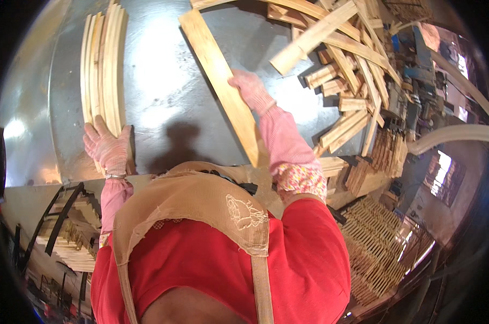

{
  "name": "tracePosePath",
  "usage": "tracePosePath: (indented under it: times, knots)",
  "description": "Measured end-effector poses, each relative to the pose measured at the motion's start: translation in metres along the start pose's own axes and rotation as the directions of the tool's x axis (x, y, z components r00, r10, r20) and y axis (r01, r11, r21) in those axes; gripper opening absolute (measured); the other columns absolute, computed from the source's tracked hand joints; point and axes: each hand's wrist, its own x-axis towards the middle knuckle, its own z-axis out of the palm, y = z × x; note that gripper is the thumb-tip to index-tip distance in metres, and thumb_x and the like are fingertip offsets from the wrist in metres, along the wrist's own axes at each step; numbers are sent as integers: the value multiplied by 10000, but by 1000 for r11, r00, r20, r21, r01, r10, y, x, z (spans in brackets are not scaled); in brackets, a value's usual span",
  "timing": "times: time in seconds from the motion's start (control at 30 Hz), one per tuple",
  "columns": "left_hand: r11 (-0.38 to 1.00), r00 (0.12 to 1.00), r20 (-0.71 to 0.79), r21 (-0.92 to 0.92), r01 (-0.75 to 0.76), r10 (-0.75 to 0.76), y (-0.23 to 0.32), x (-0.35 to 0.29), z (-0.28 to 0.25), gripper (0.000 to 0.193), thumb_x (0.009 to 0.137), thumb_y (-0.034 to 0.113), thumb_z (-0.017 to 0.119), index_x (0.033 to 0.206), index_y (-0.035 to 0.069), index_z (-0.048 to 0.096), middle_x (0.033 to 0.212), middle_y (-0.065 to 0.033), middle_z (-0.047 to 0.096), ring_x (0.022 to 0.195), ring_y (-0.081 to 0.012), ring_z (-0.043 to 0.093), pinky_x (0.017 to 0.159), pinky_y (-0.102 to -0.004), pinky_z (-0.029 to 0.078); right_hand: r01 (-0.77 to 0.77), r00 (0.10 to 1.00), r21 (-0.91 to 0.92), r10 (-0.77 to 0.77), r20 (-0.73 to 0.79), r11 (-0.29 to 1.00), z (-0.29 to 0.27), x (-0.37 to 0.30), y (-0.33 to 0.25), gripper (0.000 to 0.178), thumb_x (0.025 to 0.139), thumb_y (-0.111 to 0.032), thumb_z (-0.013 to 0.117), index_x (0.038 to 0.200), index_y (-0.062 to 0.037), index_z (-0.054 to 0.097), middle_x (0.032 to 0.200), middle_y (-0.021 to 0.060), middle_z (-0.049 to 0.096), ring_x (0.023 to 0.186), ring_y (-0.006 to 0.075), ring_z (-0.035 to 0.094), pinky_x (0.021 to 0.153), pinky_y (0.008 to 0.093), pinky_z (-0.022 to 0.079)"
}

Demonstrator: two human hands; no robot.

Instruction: The person sorts wooden planks on a metal table, picking them up from a pile and arranging them into a neat stack. They handle the planks by hand, aligning them and occasionally moving the stack to the side.

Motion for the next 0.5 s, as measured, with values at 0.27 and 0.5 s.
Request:
tracePosePath:
  times: [0.27, 0.5]
  knots:
    - [951, 953, -263, -225, -212, 151, -34, 3, 21, 618, 978, 441, 688, 1495, 110, 614, 1538, -282, 527, 1355, -525, 490, 1161, -621, 380, -123, 887, 292, -27, 460, 948, 190, 85, -125, 521, 1002, -287, 678, 1436, 0, 667, 948, 35, 716, 751, 138, 583, 753, 305, 510]
    - [42, 980, 137, -989, 144, -147, -85, 10, 31, 385, 1109, 223, 576, 1386, -29, 664, 1384, -161, 689, 1250, -280, 642, 1122, -400, 487, -176, 984, 589, 124, 128, 789, 121, 136, -104, 593, 1062, -610, 628, 1035, -19, 674, 982, 68, 687, 838, 175, 648, 747, 330, 542]
